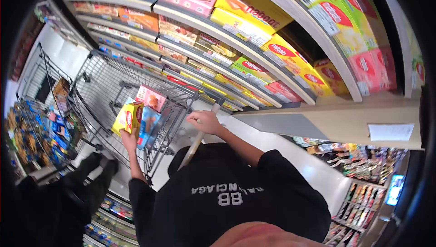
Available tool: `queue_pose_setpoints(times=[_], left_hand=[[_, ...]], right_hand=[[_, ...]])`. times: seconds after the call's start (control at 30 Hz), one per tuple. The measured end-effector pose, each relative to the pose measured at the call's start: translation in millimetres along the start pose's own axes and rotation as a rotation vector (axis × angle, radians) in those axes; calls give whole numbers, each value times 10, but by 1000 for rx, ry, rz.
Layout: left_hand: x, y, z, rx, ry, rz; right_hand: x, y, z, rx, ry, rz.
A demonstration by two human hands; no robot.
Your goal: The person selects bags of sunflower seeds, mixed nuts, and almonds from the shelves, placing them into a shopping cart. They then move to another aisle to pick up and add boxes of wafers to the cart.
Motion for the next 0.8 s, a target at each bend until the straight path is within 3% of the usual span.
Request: queue_pose_setpoints(times=[0.03,0.1,0.13,0.17,0.23,0.3,0.37,0.47,0.5,0.53,0.6,0.63,0.73,0.8], left_hand=[[-94,-20,-3,-71,-233,147],[-972,-342,-166,21,-531,117],[-1357,-492,-213,147,-717,43],[-1702,-640,-183,272,-902,-43],[-2298,-903,28,298,-1050,40],[-2481,-945,447,492,-1286,189],[-2920,-1160,573,598,-1448,232],[-3229,-1307,628,750,-1297,367],[-3289,-1350,573,801,-1093,400],[-3302,-1329,571,778,-801,559],[-3363,-1345,553,677,-284,827],[-3214,-1323,690,618,-135,895],[-2846,-1426,947,622,142,848],[-2780,-1564,946,580,327,860]], right_hand=[[63,34,-24,28,136,4],[271,83,-132,100,408,7],[355,98,-206,218,280,-72],[445,81,-277,177,210,-57],[661,89,-411,83,75,-35],[684,85,-651,5,-2,-65],[945,-92,-1118,84,171,117],[711,-369,-1327,-168,163,-8],[875,-524,-1566,-157,134,20],[921,-684,-1733,-223,76,5],[1141,-970,-2113,-282,-110,154],[1124,-1073,-2298,-335,-276,115],[1174,-1327,-2824,-486,-701,101],[1300,-1428,-3084,-597,-796,168]])
Point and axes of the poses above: each hand's wrist, its own y-axis towards the middle knuckle, its own z-axis out of the palm, x = y × z, the point moved 1 cm from there along y, towards the middle knuckle, and after that the axes turned 11 degrees about x, right-handed, at the moved point
